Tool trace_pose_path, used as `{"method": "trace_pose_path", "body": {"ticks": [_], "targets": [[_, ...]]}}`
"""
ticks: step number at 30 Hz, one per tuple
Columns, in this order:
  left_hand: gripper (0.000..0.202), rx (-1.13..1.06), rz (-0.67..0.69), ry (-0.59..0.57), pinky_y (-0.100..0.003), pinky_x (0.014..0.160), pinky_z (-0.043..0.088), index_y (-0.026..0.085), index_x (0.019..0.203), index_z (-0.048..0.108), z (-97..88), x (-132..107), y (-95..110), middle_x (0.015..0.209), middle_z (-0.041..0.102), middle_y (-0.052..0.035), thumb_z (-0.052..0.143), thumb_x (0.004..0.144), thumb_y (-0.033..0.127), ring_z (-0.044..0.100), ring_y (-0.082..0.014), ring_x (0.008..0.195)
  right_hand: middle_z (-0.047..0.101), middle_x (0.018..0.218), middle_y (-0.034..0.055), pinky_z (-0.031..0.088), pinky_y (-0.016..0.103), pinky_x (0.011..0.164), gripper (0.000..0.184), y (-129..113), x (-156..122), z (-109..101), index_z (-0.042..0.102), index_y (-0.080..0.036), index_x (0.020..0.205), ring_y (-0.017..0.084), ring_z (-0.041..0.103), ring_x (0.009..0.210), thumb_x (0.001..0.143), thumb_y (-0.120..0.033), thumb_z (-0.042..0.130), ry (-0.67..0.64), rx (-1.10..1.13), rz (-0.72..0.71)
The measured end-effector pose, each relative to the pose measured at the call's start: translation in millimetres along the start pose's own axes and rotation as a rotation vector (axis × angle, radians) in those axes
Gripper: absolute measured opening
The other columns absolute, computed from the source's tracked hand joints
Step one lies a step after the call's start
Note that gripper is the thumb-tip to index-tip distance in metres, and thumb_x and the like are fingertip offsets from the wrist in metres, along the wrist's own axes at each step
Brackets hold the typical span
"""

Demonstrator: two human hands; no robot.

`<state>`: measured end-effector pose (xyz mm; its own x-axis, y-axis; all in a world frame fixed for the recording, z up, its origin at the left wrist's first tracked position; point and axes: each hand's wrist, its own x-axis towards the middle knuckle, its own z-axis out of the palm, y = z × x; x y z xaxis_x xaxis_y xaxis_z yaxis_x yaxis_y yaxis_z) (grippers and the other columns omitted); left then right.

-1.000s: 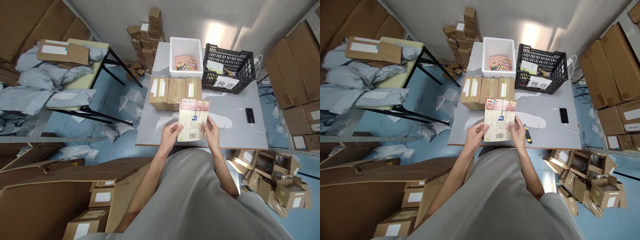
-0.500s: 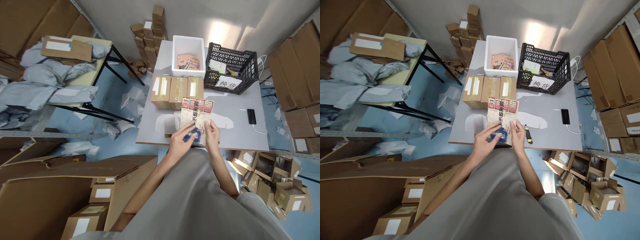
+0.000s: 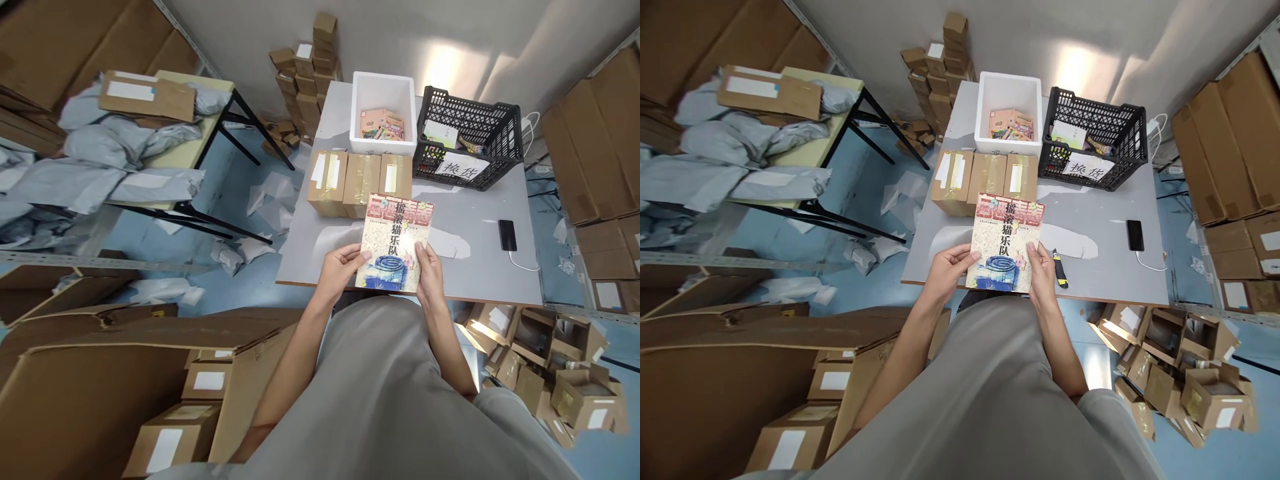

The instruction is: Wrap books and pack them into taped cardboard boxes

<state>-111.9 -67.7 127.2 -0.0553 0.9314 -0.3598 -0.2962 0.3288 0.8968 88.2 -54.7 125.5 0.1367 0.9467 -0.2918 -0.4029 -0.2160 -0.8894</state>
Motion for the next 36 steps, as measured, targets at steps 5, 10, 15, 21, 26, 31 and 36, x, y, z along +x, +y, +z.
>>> {"method": "trace_pose_path", "body": {"ticks": [5, 10, 15, 21, 26, 31, 36], "targets": [[0.072, -0.060, 0.042, 0.039, -0.039, 0.082, 0.070, 0.012, 0.115, 0.089, 6.0, -4.4, -7.0, 0.108, 0.089, -0.0160, 0.105, 0.068, 0.064, 0.086, -0.0313, 0.091, 0.076, 0.154, 0.0152, 0.056, 0.054, 0.127, 0.075, 14.9, 8.4, -6.1, 0.074, -0.020, 0.148, 0.034, 0.068, 0.150, 0.092, -0.070, 0.082, 0.033, -0.161, -0.146], [0.064, -0.012, 0.217, 0.196, -0.041, 0.093, 0.072, 0.014, 0.118, 0.090, 12.1, -7.7, -14.9, 0.117, 0.089, -0.0133, 0.100, 0.077, 0.062, 0.086, -0.0300, 0.101, 0.062, 0.171, 0.0147, 0.049, 0.055, 0.134, 0.072, 19.8, -0.4, -6.1, 0.069, -0.026, 0.159, 0.032, 0.058, 0.160, 0.102, -0.069, 0.072, 0.007, -0.402, -0.359], [0.047, 0.201, 0.353, 0.171, -0.047, 0.105, 0.071, 0.021, 0.127, 0.090, 30.4, -20.0, -19.9, 0.125, 0.088, -0.0065, 0.093, 0.088, 0.047, 0.086, -0.0308, 0.113, 0.064, 0.168, 0.0152, 0.060, 0.047, 0.121, 0.083, 21.3, -21.3, 18.1, 0.066, -0.024, 0.161, 0.033, 0.066, 0.151, 0.092, -0.063, 0.088, -0.241, -0.360, -0.265], [0.034, 0.465, 0.508, -0.071, -0.051, 0.123, 0.061, 0.026, 0.133, 0.088, 36.6, -20.8, -19.3, 0.143, 0.082, -0.0093, 0.076, 0.104, 0.040, 0.078, -0.0310, 0.136, 0.085, 0.113, 0.0099, 0.065, 0.039, 0.096, 0.052, 18.2, -6.0, 20.2, 0.080, -0.020, 0.117, 0.026, 0.078, 0.105, 0.096, -0.068, 0.077, 0.005, -0.324, -0.285], [0.074, 0.383, 0.389, 0.119, -0.057, 0.133, 0.049, 0.022, 0.152, 0.074, 5.1, 6.6, -20.5, 0.170, 0.062, -0.0166, 0.090, 0.091, 0.061, 0.054, -0.0391, 0.162, 0.077, 0.089, 0.0021, 0.059, 0.030, 0.076, 0.047, 9.7, -0.9, 3.6, 0.076, -0.022, 0.103, 0.018, 0.066, 0.077, 0.092, -0.067, 0.084, -0.021, -0.158, -0.170], [0.086, -0.007, -0.027, -0.201, -0.053, 0.114, 0.063, 0.013, 0.136, 0.081, -9.7, 17.9, -23.1, 0.141, 0.080, -0.0214, 0.091, 0.081, 0.078, 0.073, -0.0433, 0.139, 0.069, 0.078, -0.0017, 0.054, 0.028, 0.067, 0.050, 5.9, -1.8, -6.2, 0.074, -0.024, 0.098, 0.015, 0.058, 0.068, 0.086, -0.070, 0.089, -0.065, -0.099, -0.084], [0.074, -0.100, -0.076, -0.194, -0.043, 0.093, 0.069, 0.012, 0.120, 0.085, 0.2, 12.3, -21.3, 0.117, 0.088, -0.0168, 0.100, 0.074, 0.069, 0.085, -0.0341, 0.103, 0.079, 0.091, 0.0038, 0.061, 0.033, 0.078, 0.056, 14.6, 8.3, -14.9, 0.077, -0.022, 0.109, 0.021, 0.071, 0.082, 0.090, -0.074, 0.083, -0.097, -0.199, -0.070]]}}
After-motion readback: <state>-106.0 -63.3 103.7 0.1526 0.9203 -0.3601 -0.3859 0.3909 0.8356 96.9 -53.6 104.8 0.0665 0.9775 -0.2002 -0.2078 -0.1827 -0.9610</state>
